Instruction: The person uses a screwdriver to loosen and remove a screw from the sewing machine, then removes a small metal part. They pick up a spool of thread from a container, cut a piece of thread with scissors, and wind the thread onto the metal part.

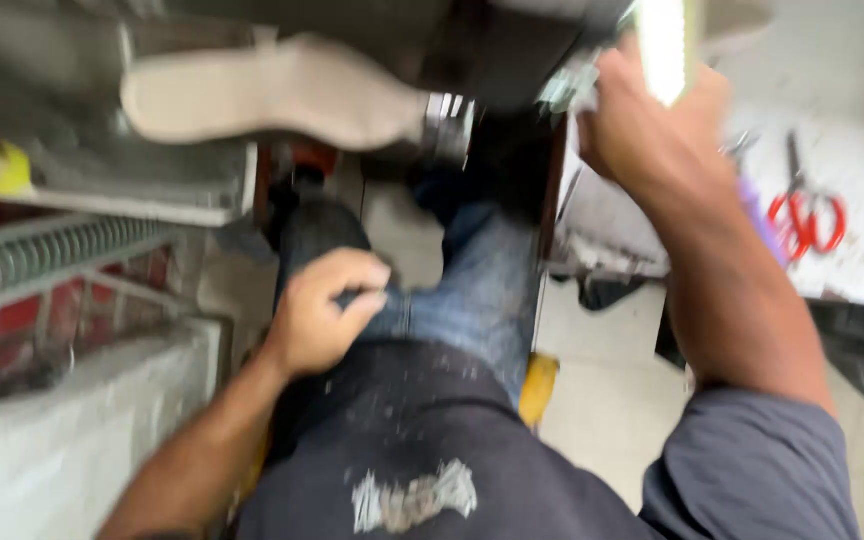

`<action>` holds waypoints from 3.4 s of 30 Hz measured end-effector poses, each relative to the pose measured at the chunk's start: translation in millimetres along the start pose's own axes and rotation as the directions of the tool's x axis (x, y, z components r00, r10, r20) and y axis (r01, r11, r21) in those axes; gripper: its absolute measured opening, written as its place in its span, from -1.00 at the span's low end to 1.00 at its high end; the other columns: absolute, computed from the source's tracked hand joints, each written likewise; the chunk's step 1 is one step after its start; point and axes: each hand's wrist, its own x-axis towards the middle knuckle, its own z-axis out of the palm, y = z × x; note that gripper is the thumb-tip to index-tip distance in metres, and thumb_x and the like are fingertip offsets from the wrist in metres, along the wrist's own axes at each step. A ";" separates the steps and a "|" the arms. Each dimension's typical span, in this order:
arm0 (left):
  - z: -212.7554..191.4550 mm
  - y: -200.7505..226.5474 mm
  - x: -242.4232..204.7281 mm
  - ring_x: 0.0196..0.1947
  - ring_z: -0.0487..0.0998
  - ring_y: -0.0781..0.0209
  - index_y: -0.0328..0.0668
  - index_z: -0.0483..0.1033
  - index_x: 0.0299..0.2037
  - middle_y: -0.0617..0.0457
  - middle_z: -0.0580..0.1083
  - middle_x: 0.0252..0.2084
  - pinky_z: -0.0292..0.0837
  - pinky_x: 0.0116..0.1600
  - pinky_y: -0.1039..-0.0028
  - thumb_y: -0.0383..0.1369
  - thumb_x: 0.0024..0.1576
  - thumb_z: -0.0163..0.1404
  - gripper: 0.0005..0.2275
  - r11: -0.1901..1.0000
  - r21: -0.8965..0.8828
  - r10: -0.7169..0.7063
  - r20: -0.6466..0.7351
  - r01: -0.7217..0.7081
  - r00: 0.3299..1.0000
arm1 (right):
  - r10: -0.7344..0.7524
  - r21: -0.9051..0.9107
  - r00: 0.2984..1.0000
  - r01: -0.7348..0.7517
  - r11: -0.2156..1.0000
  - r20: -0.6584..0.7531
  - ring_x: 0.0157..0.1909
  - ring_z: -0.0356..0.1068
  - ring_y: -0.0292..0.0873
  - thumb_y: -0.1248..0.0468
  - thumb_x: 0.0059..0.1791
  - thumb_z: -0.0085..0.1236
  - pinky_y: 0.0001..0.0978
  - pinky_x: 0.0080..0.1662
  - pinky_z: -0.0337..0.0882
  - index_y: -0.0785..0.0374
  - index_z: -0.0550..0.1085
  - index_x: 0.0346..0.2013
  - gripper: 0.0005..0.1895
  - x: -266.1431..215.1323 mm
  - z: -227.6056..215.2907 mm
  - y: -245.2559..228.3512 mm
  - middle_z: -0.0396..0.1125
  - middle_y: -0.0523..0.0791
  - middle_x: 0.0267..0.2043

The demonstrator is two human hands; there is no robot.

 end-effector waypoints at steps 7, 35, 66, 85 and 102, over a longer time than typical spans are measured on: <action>50.8 16.3 30.5 -0.16 0.58 0.27 -0.20 0.60 -0.13 -0.04 0.57 -0.10 0.48 -0.16 0.57 -0.52 0.10 0.22 -0.84 0.875 -0.477 0.165 0.138 -0.080 0.977 | -0.008 0.653 0.996 0.062 0.755 -0.085 0.20 0.41 0.07 0.08 0.03 0.29 -0.09 0.21 0.41 0.28 0.26 0.28 -0.36 -190.1 -38.1 -111.8 0.32 0.08 0.22; 129.9 -36.3 7.3 -0.34 0.64 0.23 -0.48 0.54 -0.23 -0.16 0.52 -0.25 0.76 -0.21 0.49 -0.72 -0.01 0.12 -0.84 0.418 -0.843 -0.283 0.235 0.340 0.930 | 0.283 0.911 0.959 -0.139 0.389 0.025 -0.64 0.10 -0.27 0.38 0.00 0.31 -0.39 -0.53 0.20 0.22 0.61 -0.46 -0.87 -234.6 53.5 -131.7 0.18 -0.11 -0.67; 79.2 2.3 16.9 -0.44 0.54 0.26 -0.16 0.58 -0.41 0.05 0.54 -0.37 0.55 -0.36 0.52 -0.62 -0.02 0.20 -0.86 0.846 -0.528 0.188 0.169 -0.072 0.968 | 0.254 0.857 0.967 -0.113 0.503 -0.022 -0.45 0.32 0.13 0.43 0.03 0.13 -0.08 -0.30 0.35 0.27 0.61 -0.28 -0.89 -228.0 76.1 -139.6 0.28 0.10 -0.50; 78.3 -1.7 22.0 -0.31 0.63 0.15 -0.21 0.67 -0.33 -0.05 0.61 -0.26 0.62 -0.27 0.43 -0.62 0.01 0.25 -0.88 0.838 -0.546 0.231 0.368 0.008 0.901 | 0.184 0.871 0.977 -0.180 0.457 0.105 -0.43 0.30 -0.15 0.35 0.07 0.14 -0.24 -0.28 0.36 0.15 0.58 -0.32 -0.89 -243.3 95.4 -124.9 0.29 -0.11 -0.50; 105.5 -27.0 5.5 -0.55 0.50 0.41 -0.03 0.71 -0.31 0.16 0.58 -0.52 0.47 -0.38 0.57 -0.40 -0.08 0.28 -0.85 0.789 -0.273 -0.181 0.752 0.551 0.633 | 0.121 0.425 0.847 -0.131 -0.895 0.517 -0.50 0.06 -0.27 0.28 0.22 -0.17 -0.65 -0.48 0.18 0.20 0.30 -0.12 -0.91 -242.1 64.2 -139.6 0.01 -0.09 -0.44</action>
